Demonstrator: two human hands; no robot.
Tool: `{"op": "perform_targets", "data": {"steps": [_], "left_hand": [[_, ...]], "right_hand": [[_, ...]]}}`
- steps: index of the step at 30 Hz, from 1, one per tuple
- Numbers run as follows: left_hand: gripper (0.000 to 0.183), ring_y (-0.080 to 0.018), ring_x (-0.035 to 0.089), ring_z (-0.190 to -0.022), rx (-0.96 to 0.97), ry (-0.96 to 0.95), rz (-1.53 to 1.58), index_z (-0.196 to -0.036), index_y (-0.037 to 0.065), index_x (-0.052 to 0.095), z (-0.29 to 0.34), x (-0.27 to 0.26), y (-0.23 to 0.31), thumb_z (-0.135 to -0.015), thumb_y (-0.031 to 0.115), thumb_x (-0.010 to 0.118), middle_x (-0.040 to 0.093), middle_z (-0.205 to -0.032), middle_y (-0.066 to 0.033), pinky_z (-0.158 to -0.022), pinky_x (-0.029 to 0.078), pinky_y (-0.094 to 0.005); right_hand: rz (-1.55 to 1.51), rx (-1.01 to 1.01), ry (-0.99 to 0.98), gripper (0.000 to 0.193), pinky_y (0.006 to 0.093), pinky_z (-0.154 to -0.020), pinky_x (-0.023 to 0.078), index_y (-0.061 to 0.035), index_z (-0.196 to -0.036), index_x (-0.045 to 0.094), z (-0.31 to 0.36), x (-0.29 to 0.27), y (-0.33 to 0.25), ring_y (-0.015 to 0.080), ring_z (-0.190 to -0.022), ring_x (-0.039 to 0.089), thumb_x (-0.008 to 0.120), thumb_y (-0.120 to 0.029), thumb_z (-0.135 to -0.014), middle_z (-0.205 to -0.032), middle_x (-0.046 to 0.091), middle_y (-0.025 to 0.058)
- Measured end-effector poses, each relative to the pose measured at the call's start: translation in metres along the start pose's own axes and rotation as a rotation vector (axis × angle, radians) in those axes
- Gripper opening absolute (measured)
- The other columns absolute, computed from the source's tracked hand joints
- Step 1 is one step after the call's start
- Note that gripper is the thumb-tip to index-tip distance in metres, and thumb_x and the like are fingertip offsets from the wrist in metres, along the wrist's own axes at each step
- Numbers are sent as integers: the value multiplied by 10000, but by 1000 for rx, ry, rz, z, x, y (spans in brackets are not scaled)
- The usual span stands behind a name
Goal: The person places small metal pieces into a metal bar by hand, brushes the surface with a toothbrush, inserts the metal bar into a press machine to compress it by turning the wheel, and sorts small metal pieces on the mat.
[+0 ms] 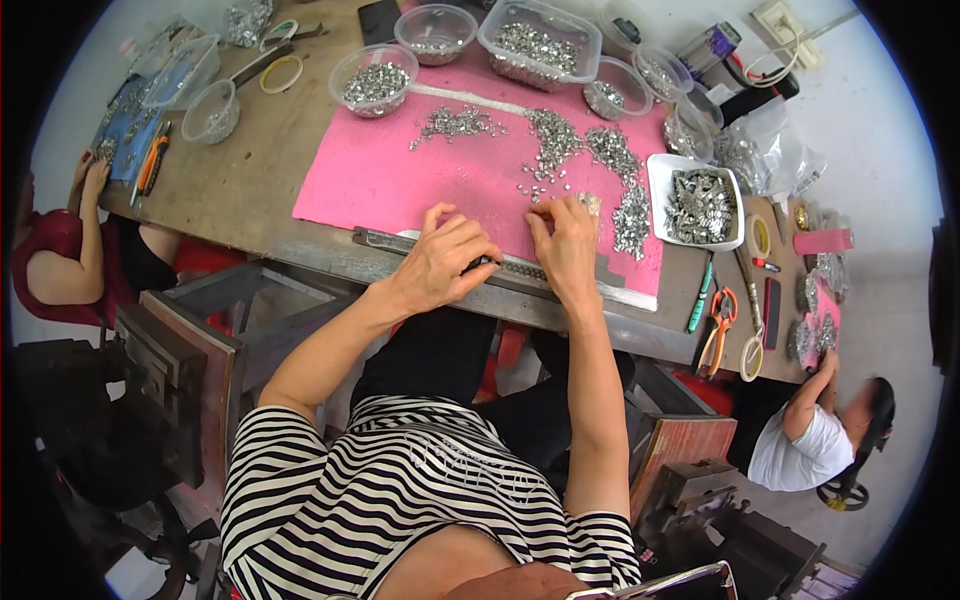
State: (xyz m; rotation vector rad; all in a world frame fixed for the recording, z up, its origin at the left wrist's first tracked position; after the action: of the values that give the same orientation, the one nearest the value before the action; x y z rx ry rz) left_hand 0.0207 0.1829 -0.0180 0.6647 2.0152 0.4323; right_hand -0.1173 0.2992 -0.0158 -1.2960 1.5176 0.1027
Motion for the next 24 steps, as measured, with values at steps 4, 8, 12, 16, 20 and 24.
{"op": "perform_targets", "data": {"steps": [4,8,12,16,20,24], "left_hand": [[162,-212,600,-918,10,18,36,-942,92,688,3,0,-2,-811,154,762,624,-906,-26,-1048,345,-468],[169,-217,609,-912,14,14,63,-945,84,689,1,0,-2,-811,149,769,634,-905,-32,-1039,364,-452],[171,-221,609,-902,-17,33,89,-926,79,689,0,-4,0,-808,167,777,632,-895,-37,-1026,378,-459],[171,-220,607,-901,-11,71,37,-917,81,690,0,-3,5,-798,164,781,630,-897,-40,-1013,379,-455],[166,-226,600,-903,6,128,-34,-920,86,692,1,1,10,-786,143,773,626,-902,-37,-997,376,-457],[158,-219,597,-897,-36,151,-41,-926,97,704,7,2,10,-787,135,769,624,-897,-28,-997,370,-471]], "right_hand": [[180,-83,6,99,421,-778,395,-55,-869,649,-7,5,-4,285,-854,591,729,-102,-834,-853,609,94],[190,-105,31,94,423,-774,392,-51,-874,634,-5,3,-3,288,-848,591,714,-91,-844,-838,598,99],[12,-94,-41,72,410,-779,392,-41,-881,626,9,-9,-20,282,-846,594,690,-64,-858,-847,602,100],[-183,-36,-152,60,394,-788,393,-36,-888,626,34,-14,-33,274,-851,594,680,-37,-861,-864,611,89],[-135,-65,-85,84,367,-768,411,-44,-893,656,44,-16,-37,253,-810,600,722,-51,-842,-861,628,72],[-137,-87,-69,61,366,-765,435,-45,-884,701,46,-16,-39,250,-837,625,736,-62,-837,-866,659,82]]}}
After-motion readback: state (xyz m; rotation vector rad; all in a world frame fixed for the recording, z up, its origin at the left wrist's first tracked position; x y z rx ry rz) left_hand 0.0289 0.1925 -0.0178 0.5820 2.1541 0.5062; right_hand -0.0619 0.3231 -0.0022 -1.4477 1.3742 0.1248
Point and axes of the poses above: each hand's wrist, its own z-axis away from the middle knuckle, its own x-axis out of the palm, y = z × x, the point moved 6 cm from there along -z, towards the middle knuckle
